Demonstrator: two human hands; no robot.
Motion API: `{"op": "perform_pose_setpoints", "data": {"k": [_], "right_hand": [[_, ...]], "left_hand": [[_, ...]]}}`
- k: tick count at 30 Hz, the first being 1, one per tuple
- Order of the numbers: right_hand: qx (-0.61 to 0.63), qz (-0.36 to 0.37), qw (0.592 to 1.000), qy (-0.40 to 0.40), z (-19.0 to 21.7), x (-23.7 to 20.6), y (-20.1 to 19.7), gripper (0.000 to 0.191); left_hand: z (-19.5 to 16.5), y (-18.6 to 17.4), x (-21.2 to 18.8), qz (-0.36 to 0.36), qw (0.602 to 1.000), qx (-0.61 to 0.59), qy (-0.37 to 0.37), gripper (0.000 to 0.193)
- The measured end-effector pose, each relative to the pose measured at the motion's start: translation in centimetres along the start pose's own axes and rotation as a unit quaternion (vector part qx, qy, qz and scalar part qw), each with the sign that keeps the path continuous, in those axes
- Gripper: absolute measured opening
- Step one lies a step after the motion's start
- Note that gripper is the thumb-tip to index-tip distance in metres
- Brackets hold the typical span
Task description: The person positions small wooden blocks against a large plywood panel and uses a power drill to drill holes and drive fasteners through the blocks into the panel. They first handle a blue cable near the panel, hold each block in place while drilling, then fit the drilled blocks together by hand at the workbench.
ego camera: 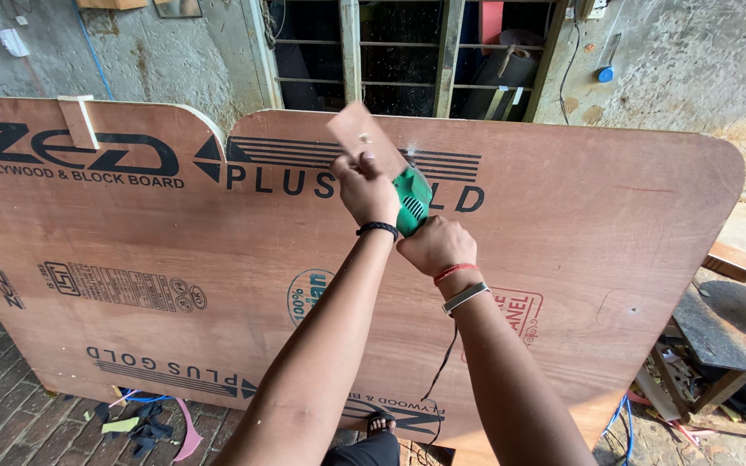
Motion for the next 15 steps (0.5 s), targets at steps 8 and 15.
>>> {"op": "perform_pose_setpoints", "data": {"k": [8, 15], "right_hand": [[-0.031, -0.003, 1.0, -0.004, 0.7, -0.9, -0.6, 0.042], [-0.077, -0.005, 0.997, -0.029, 1.3, -0.8, 0.0, 0.034]], "left_hand": [[2.4, -0.8, -0.9, -0.112, 0.956, -0.224, -0.153, 0.052], [5.3, -1.7, -1.3, -0.154, 0.946, -0.188, -0.215, 0.04]]}}
Point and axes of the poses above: each hand's wrist, its own x-axis towards the middle knuckle, its own y-axis out of the palm, z = x × y, the point moved 5 cm from there along x, towards the middle knuckle, and after that the axes turned 12 degrees about y, right-handed, at the moved point
